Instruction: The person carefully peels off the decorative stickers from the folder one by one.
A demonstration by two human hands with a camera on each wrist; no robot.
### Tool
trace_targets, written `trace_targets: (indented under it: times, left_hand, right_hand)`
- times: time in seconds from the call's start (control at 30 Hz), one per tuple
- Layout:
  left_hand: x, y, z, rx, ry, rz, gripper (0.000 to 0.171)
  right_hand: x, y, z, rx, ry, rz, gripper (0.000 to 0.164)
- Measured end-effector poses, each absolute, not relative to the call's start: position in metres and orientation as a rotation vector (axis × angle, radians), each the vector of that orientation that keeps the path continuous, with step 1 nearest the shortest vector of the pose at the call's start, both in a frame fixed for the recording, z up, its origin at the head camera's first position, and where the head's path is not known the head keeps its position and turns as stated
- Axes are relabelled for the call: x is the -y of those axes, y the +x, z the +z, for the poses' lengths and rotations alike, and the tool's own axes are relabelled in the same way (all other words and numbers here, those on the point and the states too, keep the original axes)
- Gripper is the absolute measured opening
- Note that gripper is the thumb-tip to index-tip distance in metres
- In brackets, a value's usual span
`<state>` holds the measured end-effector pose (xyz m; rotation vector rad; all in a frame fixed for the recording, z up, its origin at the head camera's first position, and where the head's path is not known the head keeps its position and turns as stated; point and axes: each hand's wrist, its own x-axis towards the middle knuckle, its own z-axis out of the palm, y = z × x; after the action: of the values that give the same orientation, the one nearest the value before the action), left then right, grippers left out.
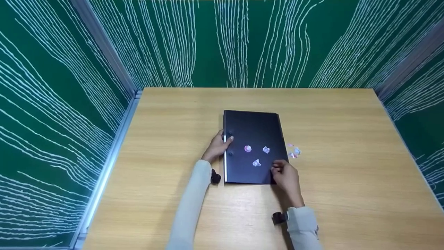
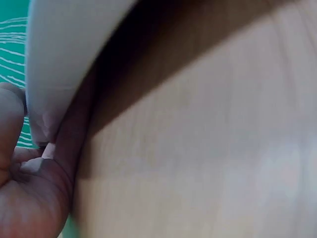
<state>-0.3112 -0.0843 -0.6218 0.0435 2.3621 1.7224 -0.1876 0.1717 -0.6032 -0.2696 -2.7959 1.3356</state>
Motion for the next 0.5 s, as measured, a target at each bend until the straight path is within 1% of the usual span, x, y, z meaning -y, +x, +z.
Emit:
trace_targets:
  times: [0.33, 0.5]
  left_hand:
    - [0.083, -0.310, -0.624, -2.404, 0.083, 1.702, 0.062]
    - [0.084, -0.310, -0.625, -2.433, 0.093, 1.683, 0.062]
  right_hand:
    - [-0.166, -0.191, -0.601, 2.766, -0.258, 1.377, 0.023]
    - [-0.161, -0.192, -0.601, 2.783, -0.233, 1.366, 0.023]
